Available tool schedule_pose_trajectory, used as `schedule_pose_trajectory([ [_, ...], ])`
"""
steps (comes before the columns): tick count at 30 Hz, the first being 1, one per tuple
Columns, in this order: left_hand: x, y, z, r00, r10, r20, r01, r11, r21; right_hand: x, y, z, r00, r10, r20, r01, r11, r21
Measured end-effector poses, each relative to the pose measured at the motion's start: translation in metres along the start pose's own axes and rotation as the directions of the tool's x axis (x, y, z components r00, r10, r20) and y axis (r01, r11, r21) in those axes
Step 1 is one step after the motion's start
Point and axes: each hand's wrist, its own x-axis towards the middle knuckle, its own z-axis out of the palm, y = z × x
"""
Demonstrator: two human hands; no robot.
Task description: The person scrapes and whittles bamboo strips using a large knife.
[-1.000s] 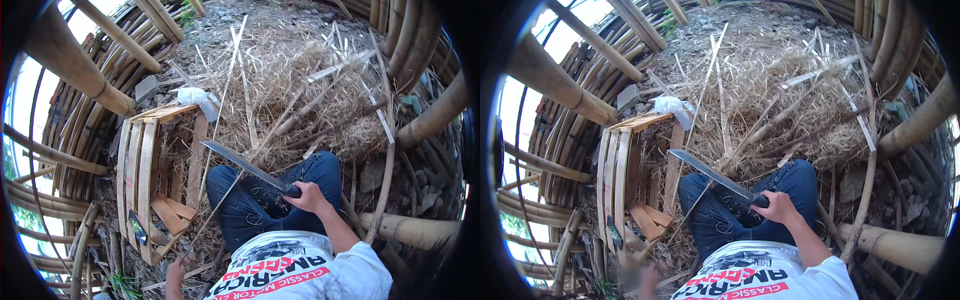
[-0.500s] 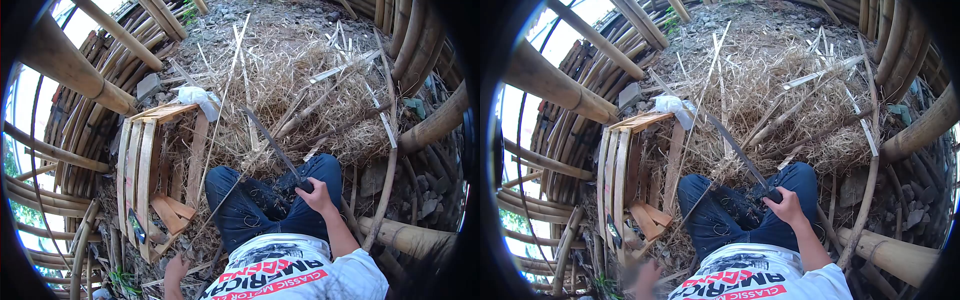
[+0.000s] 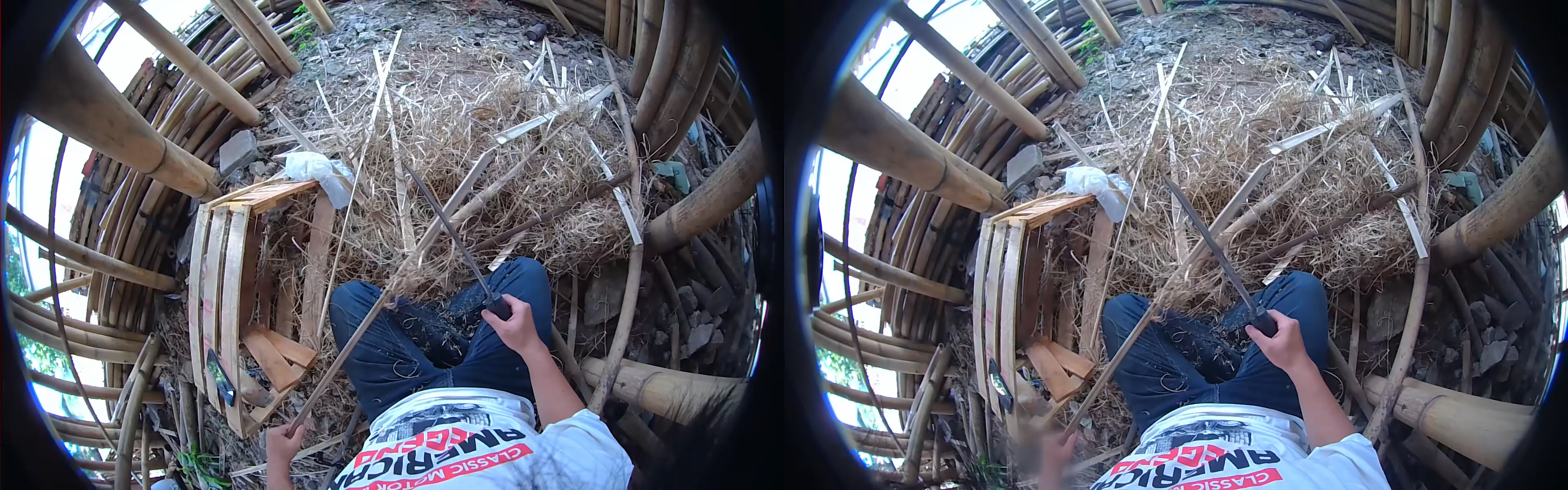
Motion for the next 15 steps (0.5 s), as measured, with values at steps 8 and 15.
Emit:
schedule_pose_trajectory([
  [8,-0.051,-0.02,0.033,0.982,-0.167,0.084,0.177,0.974,-0.14,0.0,-0.001,0.007,1.0,-0.021,0.003,0.021,0.999,-0.025],
  [15,-0.025,0.027,0.102,0.954,-0.178,0.24,0.267,0.868,-0.418,-0.006,-0.006,0.012,0.998,-0.037,-0.053,0.04,0.997,0.07],
])
